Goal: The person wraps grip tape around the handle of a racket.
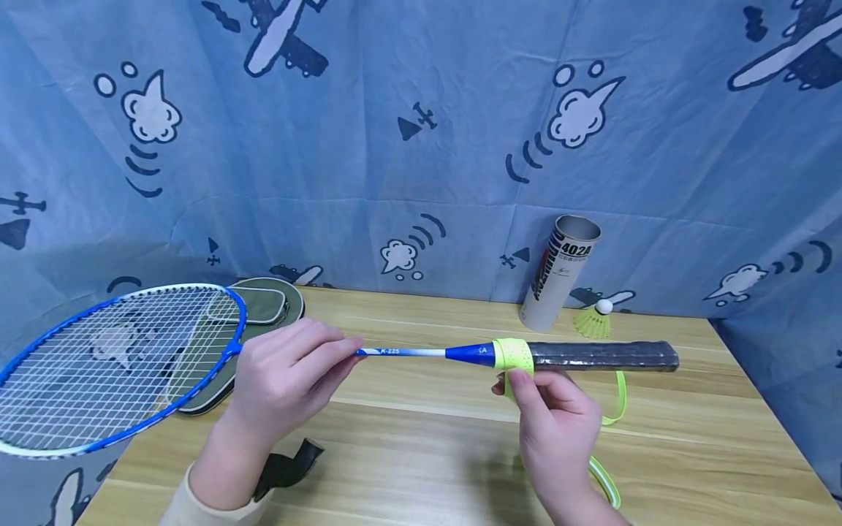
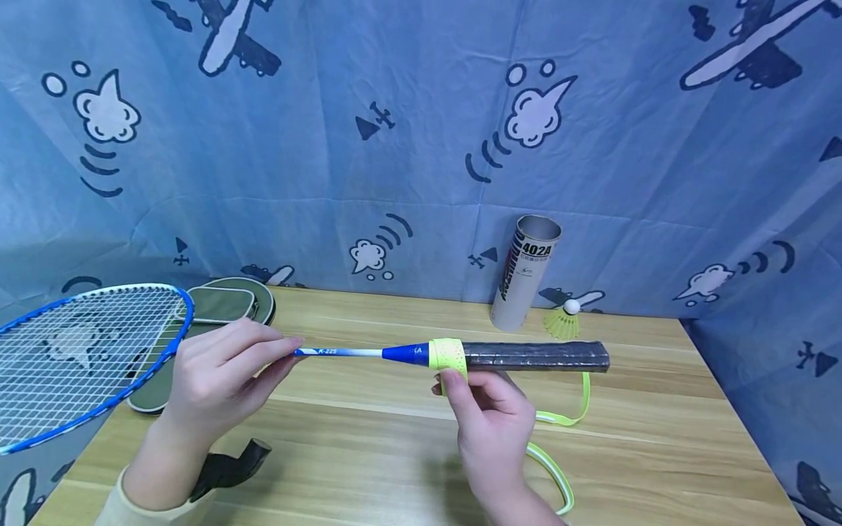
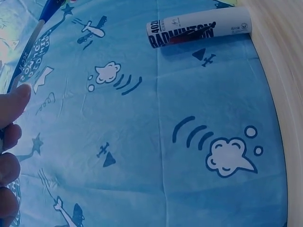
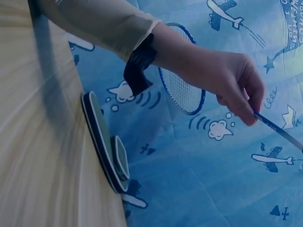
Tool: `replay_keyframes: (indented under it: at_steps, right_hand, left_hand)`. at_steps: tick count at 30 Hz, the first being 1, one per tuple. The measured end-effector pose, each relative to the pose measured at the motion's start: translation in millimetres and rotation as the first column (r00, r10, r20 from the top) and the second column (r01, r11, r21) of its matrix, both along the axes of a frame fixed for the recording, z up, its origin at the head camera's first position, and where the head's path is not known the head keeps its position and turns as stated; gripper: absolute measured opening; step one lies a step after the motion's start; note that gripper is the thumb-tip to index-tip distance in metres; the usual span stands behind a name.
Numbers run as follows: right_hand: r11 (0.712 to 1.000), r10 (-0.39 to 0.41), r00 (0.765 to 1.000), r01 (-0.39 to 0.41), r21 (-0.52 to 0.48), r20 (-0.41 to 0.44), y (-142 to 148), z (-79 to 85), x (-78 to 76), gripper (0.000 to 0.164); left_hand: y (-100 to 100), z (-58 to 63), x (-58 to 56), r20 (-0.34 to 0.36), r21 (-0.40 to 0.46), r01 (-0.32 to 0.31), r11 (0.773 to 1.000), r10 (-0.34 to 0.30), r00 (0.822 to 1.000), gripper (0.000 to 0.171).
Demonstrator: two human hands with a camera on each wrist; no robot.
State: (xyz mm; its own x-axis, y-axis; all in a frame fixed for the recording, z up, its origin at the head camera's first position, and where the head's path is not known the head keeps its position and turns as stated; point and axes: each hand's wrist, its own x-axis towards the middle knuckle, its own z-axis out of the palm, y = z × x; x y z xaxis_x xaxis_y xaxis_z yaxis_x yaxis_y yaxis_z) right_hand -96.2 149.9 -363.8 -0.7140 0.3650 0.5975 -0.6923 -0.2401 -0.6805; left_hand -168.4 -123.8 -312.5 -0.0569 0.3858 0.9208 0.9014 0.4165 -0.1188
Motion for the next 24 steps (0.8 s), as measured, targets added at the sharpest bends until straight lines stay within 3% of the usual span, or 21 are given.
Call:
replay_keyframes:
  at_steps: [5,8,12,15,20,24]
  right_hand:
    - [0.995,0.102,0.991,-0.104,-0.01,-0.088,2.1,-1.3,-0.9,0.027]
    - [0.993,0.115,0.986,-0.116,-0.009,-0.119,2.8,-2.0,-1.5,0.026]
    - [0.997,0.066,0.994,-0.068,-0.021,-0.089,2.2,-2.6,-1.8,0.027]
    - [1.0,-0.018,0.999,0.018,-0.019,-0.033,1.1,-2.4,-1.5,0.026]
    - [0.988,-0.156,0.987,0.155,0.023,0.034,-0.5,-1.8,0.1,0.019]
    - [0.982,-0.189,0.982,0.189,0.03,0.018,-1.4,-2.5,-0.2,0.019]
  left_hand:
    - [-1.8,-1.3,-1.2,-0.005,0.005,0.005,1.0,-0.005,1.0,0.022]
    - [-1.7,-1.4,-1.0,-0.001,0.004,0.004,1.0,-0.004,1.0,0.023]
    - [-1.4,-0.7,-0.1,0.005,0.001,-0.005,1.0,0.005,1.0,0.024]
    - [-0.4,-0.4,0.2,-0.004,0.0,-0.014,1.0,0.014,1.0,0.025]
    - [0.1,-0.7,0.7,-0.013,-0.012,-0.026,1.0,0.026,1.0,0.025]
    - [-2.8,-1.1,2.1,0.017,-0.037,-0.03,0.999,0.03,0.999,0.021]
